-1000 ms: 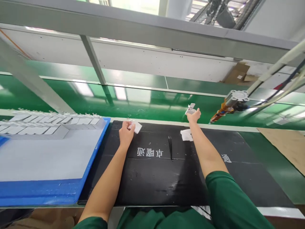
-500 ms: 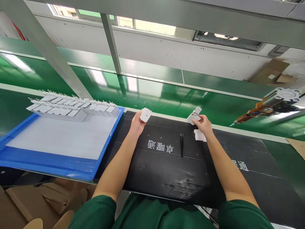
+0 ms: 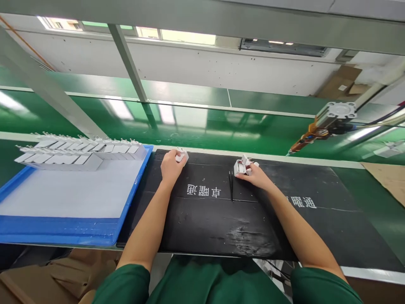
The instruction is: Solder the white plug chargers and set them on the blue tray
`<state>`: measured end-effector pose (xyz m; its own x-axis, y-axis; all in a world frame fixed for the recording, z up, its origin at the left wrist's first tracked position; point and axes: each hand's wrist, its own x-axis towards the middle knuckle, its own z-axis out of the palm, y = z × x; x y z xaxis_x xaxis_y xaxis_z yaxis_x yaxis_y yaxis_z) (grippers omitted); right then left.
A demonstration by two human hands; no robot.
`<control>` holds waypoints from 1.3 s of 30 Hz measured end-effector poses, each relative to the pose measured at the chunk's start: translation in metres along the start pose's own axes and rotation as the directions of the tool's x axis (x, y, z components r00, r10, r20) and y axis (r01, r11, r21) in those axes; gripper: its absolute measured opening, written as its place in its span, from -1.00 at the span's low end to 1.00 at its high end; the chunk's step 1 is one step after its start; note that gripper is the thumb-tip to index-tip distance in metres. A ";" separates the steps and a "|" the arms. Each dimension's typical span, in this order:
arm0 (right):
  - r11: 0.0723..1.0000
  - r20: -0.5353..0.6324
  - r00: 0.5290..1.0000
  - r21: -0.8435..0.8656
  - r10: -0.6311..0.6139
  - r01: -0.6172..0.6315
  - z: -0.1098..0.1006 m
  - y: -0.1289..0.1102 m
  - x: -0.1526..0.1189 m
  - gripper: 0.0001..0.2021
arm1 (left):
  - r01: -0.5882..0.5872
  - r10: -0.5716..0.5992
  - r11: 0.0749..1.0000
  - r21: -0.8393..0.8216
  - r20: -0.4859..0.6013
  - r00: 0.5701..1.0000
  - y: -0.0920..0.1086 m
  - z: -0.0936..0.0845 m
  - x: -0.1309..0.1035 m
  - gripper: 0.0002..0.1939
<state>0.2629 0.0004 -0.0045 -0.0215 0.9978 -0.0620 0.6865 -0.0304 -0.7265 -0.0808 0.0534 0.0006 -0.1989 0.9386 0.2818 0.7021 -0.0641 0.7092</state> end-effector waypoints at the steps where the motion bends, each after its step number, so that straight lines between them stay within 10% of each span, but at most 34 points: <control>1: 1.000 -0.018 1.000 -0.006 -0.019 0.019 0.003 -0.003 -0.005 -0.48 | -0.040 0.040 0.994 0.098 0.010 0.999 0.000 0.001 -0.001 -0.86; 5: 0.975 -0.101 0.971 -0.072 -0.217 0.210 0.015 -0.019 -0.027 -0.52 | -0.289 0.316 0.932 0.217 -0.104 0.943 0.013 0.006 -0.014 -0.84; 11: 0.878 -0.186 0.858 -0.099 -0.478 0.468 0.038 -0.034 -0.048 -0.58 | -0.844 0.846 0.533 0.062 -0.034 0.532 0.055 0.021 -0.080 -0.55; 13: 0.859 -0.189 0.838 -0.107 -0.512 0.501 0.042 -0.038 -0.051 -0.57 | -0.876 0.876 0.483 -0.008 0.032 0.482 0.062 0.024 -0.094 -0.52; 21: 0.857 -0.298 0.805 -0.132 -0.513 0.497 0.046 -0.045 -0.060 -0.44 | -0.489 0.592 0.788 -0.375 0.239 0.769 0.063 0.030 -0.091 -0.50; 25: 0.871 -0.268 0.829 -0.135 -0.490 0.472 0.058 -0.047 -0.065 -0.39 | -0.168 0.409 0.867 -0.469 0.477 0.778 0.067 0.042 -0.105 -0.48; 29: 0.840 -0.188 0.819 -0.111 -0.542 0.531 0.057 -0.052 -0.065 -0.35 | -0.028 0.330 0.840 -0.542 0.468 0.820 0.070 0.043 -0.107 -0.51; 33: 0.842 -0.467 0.707 -0.196 -0.531 0.503 0.020 -0.051 -0.065 -0.57 | 0.110 0.282 0.748 -0.655 0.464 0.840 0.068 0.033 -0.096 -0.44; 37: 0.916 -0.900 0.374 -0.063 -0.224 0.397 -0.044 -0.027 -0.051 -0.55 | 0.291 0.223 0.636 -0.714 0.532 0.817 0.065 0.029 -0.089 -0.48; 39: 0.903 -0.932 0.355 0.094 -0.068 0.420 -0.075 -0.006 -0.035 -0.42 | 0.376 0.210 0.566 -0.734 0.569 0.795 0.065 0.028 -0.088 -0.47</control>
<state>0.3143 -0.0304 0.0532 0.6231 0.4110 0.6655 0.5424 0.3859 -0.7462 0.0016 -0.0241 0.0037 0.3779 0.9258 0.0054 -0.1794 0.0675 0.9814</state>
